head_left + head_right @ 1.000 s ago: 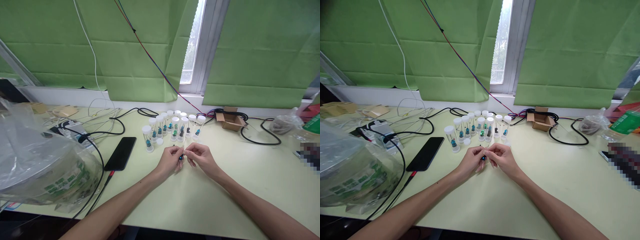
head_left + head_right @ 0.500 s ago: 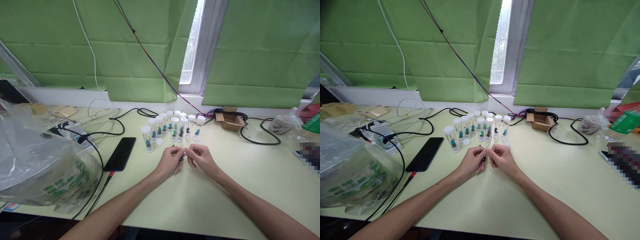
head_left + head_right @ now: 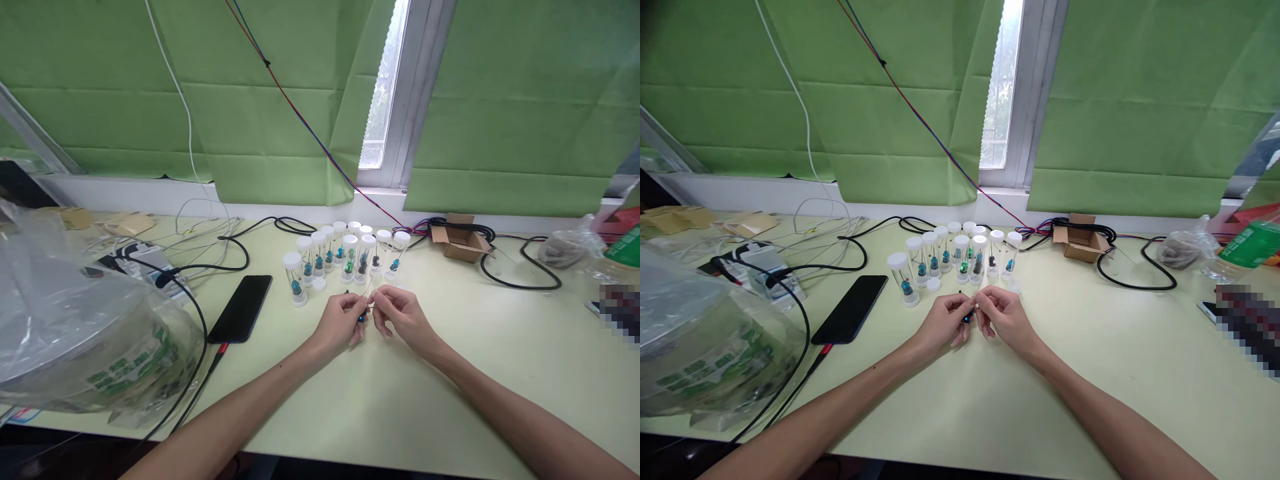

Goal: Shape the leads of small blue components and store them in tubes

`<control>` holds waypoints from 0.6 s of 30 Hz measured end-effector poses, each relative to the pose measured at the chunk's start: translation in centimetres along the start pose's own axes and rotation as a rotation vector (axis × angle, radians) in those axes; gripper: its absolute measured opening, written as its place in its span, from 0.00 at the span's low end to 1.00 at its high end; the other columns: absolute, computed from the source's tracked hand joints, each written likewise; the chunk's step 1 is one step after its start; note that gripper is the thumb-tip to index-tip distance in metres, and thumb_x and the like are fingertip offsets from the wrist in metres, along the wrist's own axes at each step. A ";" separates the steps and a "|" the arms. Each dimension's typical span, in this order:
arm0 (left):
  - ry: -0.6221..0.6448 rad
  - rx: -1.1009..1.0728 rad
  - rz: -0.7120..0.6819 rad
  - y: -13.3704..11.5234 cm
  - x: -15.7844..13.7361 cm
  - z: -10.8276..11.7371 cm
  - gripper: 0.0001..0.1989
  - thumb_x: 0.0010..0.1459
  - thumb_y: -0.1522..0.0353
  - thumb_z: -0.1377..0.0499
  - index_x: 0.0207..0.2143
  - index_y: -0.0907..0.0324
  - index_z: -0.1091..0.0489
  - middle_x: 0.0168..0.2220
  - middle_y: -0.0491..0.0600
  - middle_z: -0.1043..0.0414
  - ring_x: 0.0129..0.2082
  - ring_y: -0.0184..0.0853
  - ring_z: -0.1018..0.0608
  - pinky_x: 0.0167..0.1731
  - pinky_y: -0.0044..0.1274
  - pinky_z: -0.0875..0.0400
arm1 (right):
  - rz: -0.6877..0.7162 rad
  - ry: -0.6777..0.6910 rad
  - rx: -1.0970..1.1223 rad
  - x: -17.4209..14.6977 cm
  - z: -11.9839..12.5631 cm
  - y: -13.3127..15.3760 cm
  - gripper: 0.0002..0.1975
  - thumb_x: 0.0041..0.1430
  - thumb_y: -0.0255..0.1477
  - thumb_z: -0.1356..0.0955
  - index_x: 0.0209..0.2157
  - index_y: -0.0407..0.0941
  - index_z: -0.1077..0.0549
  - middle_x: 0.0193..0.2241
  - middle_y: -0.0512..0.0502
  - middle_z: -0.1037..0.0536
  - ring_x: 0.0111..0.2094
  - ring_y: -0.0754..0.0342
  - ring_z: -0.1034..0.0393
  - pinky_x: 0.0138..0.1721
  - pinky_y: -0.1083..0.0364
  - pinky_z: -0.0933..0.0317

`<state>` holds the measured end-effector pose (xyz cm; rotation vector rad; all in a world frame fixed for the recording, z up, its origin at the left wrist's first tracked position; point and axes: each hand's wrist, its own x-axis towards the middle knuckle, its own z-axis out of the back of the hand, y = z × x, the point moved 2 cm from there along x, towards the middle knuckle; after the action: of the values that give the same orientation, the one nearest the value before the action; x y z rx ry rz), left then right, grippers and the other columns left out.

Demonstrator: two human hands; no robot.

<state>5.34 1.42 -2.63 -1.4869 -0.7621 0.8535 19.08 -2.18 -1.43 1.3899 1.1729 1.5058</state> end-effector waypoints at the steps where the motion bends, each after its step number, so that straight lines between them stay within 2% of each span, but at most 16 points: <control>1: -0.004 -0.009 -0.001 -0.1 0.0 0.0 0.19 0.60 0.55 0.44 0.24 0.60 0.35 0.12 0.43 0.37 0.08 0.25 0.40 0.10 0.20 0.49 | 0.010 -0.003 -0.001 0.0 0.0 0.0 0.15 0.66 0.39 0.36 0.30 0.43 0.31 0.15 0.55 0.32 0.14 0.61 0.41 0.17 0.59 0.44; 9: -0.021 -0.089 0.006 0.2 0.3 0.1 0.18 0.58 0.58 0.41 0.23 0.60 0.35 0.16 0.47 0.32 0.10 0.27 0.35 0.11 0.20 0.47 | 0.084 -0.016 -0.022 -0.3 0.0 0.0 0.10 0.66 0.36 0.35 0.42 0.44 0.29 0.19 0.54 0.29 0.16 0.60 0.37 0.17 0.58 0.41; 18: -0.069 -0.106 -0.005 -0.2 0.0 0.1 0.16 0.57 0.58 0.40 0.24 0.61 0.34 0.18 0.43 0.34 0.11 0.25 0.35 0.10 0.18 0.47 | 0.118 -0.137 -0.168 -0.5 -0.1 0.1 0.09 0.62 0.36 0.32 0.35 0.44 0.27 0.19 0.53 0.30 0.16 0.60 0.38 0.18 0.58 0.40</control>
<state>5.31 1.49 -2.48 -1.5544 -0.8730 0.8757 19.05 -2.65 -1.49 1.4431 0.8740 1.5261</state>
